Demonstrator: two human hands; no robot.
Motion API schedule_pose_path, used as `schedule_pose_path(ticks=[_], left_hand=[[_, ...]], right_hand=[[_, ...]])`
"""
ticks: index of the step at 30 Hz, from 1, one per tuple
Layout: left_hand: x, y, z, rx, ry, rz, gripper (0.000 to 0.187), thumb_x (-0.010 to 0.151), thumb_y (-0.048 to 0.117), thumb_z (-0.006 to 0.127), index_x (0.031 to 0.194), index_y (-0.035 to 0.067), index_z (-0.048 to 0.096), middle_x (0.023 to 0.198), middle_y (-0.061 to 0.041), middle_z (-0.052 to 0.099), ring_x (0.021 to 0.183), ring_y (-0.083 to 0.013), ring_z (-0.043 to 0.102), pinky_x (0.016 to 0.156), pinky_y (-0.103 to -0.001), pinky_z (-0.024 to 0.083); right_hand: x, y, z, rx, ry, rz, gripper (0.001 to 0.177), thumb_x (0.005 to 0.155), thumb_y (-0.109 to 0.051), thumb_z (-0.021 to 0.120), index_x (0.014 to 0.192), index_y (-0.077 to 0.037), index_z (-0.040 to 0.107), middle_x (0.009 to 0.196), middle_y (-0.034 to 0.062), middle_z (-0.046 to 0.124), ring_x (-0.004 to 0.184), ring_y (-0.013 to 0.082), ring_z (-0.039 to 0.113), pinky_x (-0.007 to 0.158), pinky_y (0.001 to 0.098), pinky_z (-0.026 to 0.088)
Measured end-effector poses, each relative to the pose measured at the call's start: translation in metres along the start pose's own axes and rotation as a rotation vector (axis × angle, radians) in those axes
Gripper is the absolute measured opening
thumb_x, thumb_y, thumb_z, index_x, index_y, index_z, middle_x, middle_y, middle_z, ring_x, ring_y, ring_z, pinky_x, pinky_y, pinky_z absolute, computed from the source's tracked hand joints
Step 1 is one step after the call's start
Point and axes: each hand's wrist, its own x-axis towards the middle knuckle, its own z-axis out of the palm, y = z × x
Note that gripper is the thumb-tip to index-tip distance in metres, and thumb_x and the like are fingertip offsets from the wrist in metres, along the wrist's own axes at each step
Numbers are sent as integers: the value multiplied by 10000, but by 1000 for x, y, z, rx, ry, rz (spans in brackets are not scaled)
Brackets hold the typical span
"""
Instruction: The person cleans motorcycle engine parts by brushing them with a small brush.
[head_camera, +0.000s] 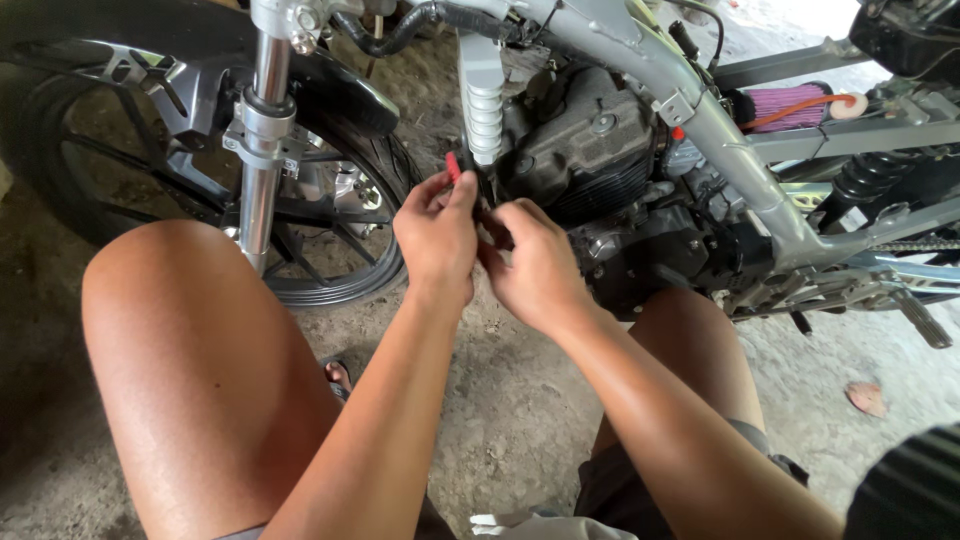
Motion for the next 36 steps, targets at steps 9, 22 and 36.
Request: schedule_pose_path(ticks=[9,22,36], left_hand=[[30,0,21,-105,-85,-19,296,955,170,678,1049,-104,738,823,-40,717,632,-77,620,559,-245,545],[28,16,33,142,-13,-5,396,1014,250,595,821,-76,710,583,-56,613,454,-133,527,440,-322,440],[26,-9,35,398,201,245,448,1019,244,584,735,-97,650,567,-109,583,515,-180,487,544,-385,452]], right_hand=[[-17,18,-29,-18,-3,142,155,879,-39,728,1028,-18,688,960,145,735,815,261,755,708,347,581],[-21,31,-34,-61,-13,152,130,891,-51,712,1017,-22,696,941,155,742,832,274,753,743,351,579],[-25,37,-35,-66,-64,281,159,918,-81,689,1059,-11,707,972,165,756,859,277,762,748,361,579]])
